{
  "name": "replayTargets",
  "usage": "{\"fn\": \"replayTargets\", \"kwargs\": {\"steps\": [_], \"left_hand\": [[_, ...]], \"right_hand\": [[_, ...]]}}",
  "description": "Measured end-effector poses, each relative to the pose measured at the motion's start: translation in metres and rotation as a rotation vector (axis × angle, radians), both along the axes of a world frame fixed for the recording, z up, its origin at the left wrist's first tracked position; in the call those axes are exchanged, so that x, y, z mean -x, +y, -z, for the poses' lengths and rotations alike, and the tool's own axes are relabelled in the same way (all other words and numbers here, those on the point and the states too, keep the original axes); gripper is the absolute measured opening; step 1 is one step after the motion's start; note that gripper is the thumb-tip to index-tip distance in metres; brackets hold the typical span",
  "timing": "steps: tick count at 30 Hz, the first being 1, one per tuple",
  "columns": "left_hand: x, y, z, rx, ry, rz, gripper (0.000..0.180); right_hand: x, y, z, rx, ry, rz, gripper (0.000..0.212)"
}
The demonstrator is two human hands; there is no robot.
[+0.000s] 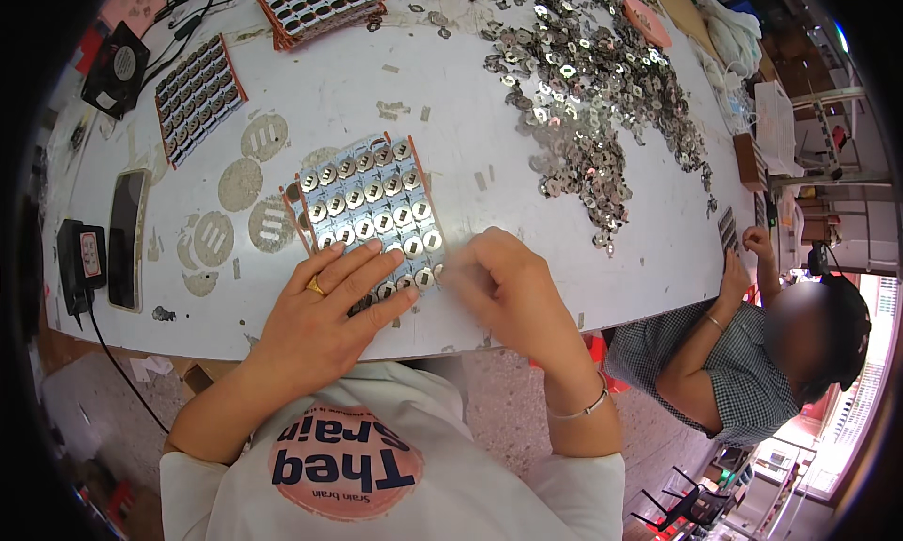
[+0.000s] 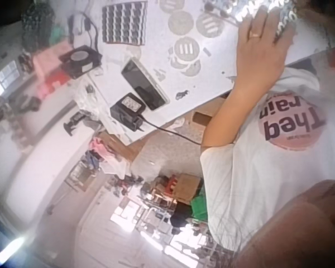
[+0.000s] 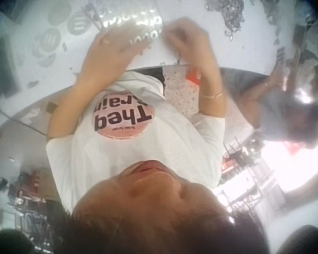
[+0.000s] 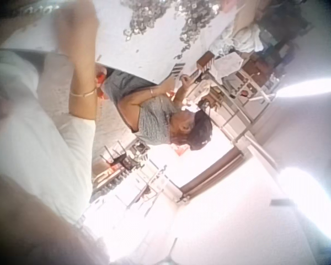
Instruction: The person picks up small metal components from a pile on the table and presses them one by one into the slots of a blister tray by hand.
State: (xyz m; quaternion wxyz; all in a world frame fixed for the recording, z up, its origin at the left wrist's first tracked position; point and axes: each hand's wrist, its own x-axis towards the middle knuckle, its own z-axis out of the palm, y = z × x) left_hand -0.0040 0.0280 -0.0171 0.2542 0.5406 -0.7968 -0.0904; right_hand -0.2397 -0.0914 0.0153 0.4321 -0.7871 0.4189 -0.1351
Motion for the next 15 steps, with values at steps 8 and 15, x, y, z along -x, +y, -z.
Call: {"fn": "replayTargets", "kwargs": {"steps": [8,15], "left_hand": [[-0.003,0.000,0.003,0.068,-0.009,-0.004,0.040],[-0.009,-0.001,-0.007,0.344,-0.118,0.043,0.032]], "right_hand": [[-0.009,0.012,-0.006,0.331,0.048,-0.087,0.014],[0.010,0.013,0.021,-0.113,-0.479,0.320,0.015]]}}
